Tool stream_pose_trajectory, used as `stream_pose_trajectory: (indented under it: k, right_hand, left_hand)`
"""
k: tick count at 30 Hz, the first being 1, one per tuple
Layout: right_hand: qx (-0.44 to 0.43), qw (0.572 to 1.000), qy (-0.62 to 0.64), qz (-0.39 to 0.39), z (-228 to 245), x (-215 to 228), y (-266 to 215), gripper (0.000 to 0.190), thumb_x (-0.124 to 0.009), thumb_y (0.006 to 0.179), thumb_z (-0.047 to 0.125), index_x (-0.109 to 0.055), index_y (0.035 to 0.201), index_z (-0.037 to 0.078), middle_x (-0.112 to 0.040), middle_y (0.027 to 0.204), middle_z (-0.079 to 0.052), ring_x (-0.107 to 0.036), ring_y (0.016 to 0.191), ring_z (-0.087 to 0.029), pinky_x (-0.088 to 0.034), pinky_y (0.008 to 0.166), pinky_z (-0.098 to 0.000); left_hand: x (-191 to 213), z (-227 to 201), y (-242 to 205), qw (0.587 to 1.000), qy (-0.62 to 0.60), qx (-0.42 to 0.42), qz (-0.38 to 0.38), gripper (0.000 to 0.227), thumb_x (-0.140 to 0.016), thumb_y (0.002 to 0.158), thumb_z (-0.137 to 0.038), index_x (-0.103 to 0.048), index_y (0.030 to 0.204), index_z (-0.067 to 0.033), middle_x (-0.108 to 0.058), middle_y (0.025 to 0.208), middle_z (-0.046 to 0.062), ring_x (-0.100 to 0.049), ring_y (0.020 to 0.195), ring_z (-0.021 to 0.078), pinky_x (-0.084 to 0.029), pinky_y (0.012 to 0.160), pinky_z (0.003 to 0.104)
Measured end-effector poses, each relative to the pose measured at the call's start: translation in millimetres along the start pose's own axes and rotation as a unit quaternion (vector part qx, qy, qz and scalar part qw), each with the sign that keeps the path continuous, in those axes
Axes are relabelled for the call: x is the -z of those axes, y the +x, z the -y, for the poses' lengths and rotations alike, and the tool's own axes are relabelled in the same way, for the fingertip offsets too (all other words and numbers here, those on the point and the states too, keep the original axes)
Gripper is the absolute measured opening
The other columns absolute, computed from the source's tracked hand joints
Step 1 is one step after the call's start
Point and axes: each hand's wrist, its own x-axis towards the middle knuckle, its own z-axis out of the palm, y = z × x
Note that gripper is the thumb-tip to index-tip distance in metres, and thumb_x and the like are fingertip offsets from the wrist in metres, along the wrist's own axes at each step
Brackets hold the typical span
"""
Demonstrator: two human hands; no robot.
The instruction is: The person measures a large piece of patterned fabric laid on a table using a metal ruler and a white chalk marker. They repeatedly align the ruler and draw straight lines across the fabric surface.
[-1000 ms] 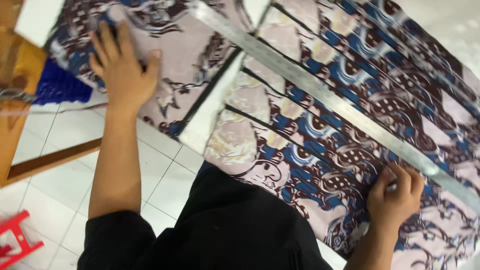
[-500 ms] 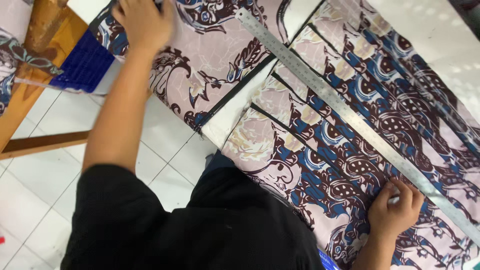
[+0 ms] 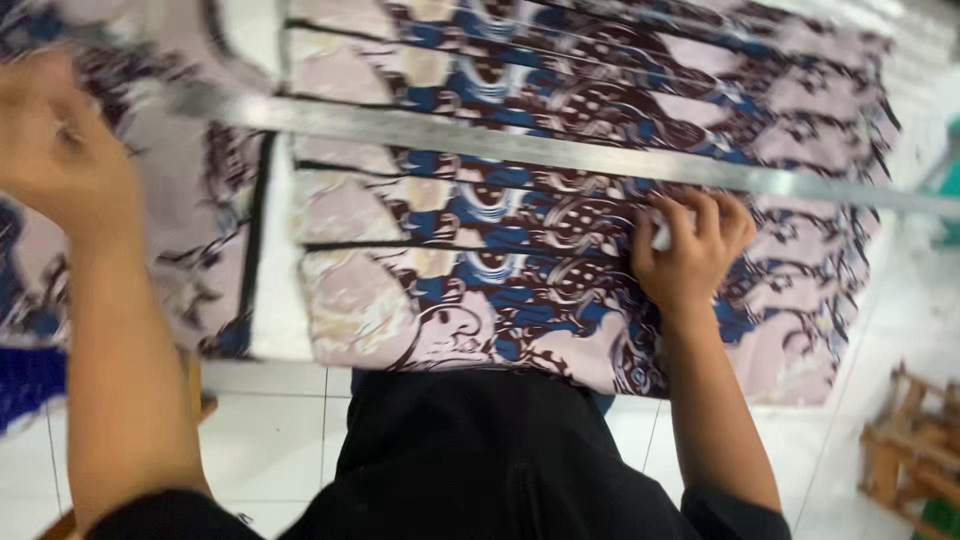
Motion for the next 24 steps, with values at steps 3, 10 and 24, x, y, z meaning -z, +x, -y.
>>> stream_pose_trajectory:
  k: [3, 10, 24]
  right_hand:
    - [0.028, 0.998, 0.062, -0.012, 11.4, 14.4, 29.1, 0.026, -0.089, 0.091, 0.020, -0.071, 0.109, 0.010, -0.063, 0.126, -0.010, -0.048, 0.131, -0.040, -0.037, 0.112, -0.0552]
    - [0.141, 0.946, 0.280, 0.081, -11.4, 9.3, 121.8, 0.041, -0.087, 0.087, 0.023, -0.065, 0.112, -0.001, -0.059, 0.131, -0.019, -0.058, 0.121, -0.042, -0.051, 0.099, -0.0504]
    - [0.137, 0.916, 0.338, 0.168, -60.1, -59.3, 184.9, 0.024, -0.092, 0.087, 0.011, -0.074, 0.104, 0.006, -0.074, 0.116, -0.007, -0.066, 0.111, -0.026, -0.056, 0.094, -0.0352]
  left_hand:
    - [-35.4, -104.8, 11.0, 0.977, -0.161, -0.129, 0.058, 0.010, -0.067, 0.111, 0.008, -0.075, 0.115, 0.0024, -0.071, 0.106, 0.017, -0.071, 0.093, 0.0285, -0.058, 0.081, 0.035]
    - [-118.6, -270.3, 64.3, 0.896, -0.328, -0.265, 0.138, 0.021, -0.077, 0.088, -0.004, -0.075, 0.109, 0.0014, -0.069, 0.102, 0.011, -0.070, 0.094, 0.0269, -0.059, 0.079, 0.035]
    - [-160.6, -269.6, 61.8, 0.923, -0.217, -0.113, 0.298, 0.053, -0.081, 0.093, -0.034, -0.066, 0.132, 0.0003, -0.058, 0.139, 0.013, -0.049, 0.130, 0.0338, -0.032, 0.112, 0.058]
